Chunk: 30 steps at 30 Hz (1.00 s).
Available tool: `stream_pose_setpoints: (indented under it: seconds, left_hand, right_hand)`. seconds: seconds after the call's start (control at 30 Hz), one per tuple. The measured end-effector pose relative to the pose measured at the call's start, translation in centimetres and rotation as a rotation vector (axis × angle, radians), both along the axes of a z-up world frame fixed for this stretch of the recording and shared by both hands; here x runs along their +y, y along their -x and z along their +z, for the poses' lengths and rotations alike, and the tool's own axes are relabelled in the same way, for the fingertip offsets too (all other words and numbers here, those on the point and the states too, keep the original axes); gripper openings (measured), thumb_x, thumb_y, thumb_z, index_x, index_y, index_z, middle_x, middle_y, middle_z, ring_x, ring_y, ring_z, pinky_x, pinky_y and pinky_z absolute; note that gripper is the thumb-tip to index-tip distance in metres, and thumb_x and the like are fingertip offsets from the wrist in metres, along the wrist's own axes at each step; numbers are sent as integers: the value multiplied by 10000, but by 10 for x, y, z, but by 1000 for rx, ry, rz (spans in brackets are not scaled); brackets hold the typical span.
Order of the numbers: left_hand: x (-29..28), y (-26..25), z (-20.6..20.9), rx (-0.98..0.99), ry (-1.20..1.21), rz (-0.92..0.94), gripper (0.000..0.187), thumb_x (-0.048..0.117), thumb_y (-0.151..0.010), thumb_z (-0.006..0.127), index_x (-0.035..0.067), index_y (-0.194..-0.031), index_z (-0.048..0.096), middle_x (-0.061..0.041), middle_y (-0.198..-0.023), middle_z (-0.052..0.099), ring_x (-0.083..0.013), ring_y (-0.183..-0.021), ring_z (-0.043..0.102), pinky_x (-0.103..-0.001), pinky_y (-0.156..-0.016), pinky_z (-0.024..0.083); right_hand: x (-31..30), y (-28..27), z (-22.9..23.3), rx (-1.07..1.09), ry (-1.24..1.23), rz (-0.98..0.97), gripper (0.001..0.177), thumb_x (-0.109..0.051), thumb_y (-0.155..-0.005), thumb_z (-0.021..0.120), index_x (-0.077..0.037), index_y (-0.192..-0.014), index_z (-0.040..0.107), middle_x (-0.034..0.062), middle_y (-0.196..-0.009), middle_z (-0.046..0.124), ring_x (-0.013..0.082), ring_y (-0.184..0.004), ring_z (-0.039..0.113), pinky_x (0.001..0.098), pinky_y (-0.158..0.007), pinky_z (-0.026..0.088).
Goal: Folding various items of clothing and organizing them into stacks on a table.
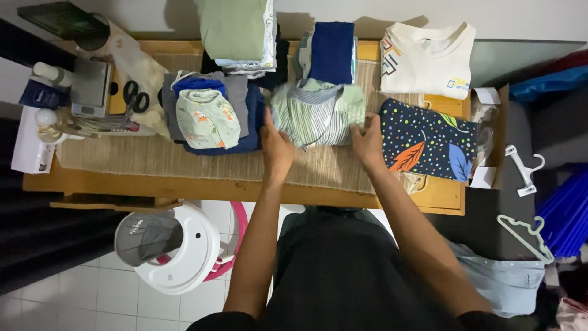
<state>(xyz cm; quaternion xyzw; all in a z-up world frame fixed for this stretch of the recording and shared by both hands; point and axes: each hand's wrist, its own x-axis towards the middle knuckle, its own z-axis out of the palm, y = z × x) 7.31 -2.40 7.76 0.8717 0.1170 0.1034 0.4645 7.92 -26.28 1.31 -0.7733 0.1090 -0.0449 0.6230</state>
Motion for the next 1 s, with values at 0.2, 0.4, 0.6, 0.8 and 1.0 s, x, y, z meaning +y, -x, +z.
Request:
stream_pose_setpoints:
  seconds: [0.2, 0.4, 0.6, 0.8, 1.0]
  left_hand:
    - [-20, 12, 25, 356, -288, -115, 815, 52, -898, 608, 49, -1606, 205, -326, -1547, 319, -492, -1316, 468, -499, -1057, 428]
    - [-34, -1, 10, 70, -573, -244, 666, 133, -934, 628, 48, -1546, 377, -266, -1647, 255, -496, -1511, 288, -516, -1227, 273]
    - [-19, 1, -42, 160, -531, -343, 615, 207, -979, 552, 144, -1571, 398, -224, -1616, 319, -481, -1477, 285, -541, -1222, 220]
    - [-47, 5, -15, -45, -593, -247, 604, 168, -947, 606, 95, -1528, 456, -251, -1601, 354, -493, -1485, 317, -567, -1223, 248]
    - [-134, 17, 3, -36, -156, -368, 446, 161, -968, 597, 31, -1394, 573, -242, -1353, 577, -456, -1289, 557, -502, -1108, 461]
  right_hand:
    - [13, 14, 69, 125, 360, 55, 668, -100, -929, 676, -36, -1523, 376, 291, -1176, 614, 369, -1025, 589, 440, -902, 473]
    - [26, -2, 58, -321, 842, 181, 670, -91, -823, 744, -98, -1450, 509, 260, -1495, 476, 469, -1384, 433, 559, -1138, 368]
    - [30, -4, 44, -173, 909, 418, 604, -290, -938, 660, -150, -1504, 501, 230, -1561, 410, 484, -1407, 391, 619, -1110, 316]
    - [6, 0, 53, -257, 816, 408, 607, -210, -904, 661, -88, -1482, 523, 267, -1521, 458, 501, -1359, 438, 581, -1122, 354]
    - [-80, 27, 79, -332, 739, 159, 475, -54, -911, 688, -53, -1380, 612, 219, -1467, 530, 450, -1377, 501, 526, -1217, 383]
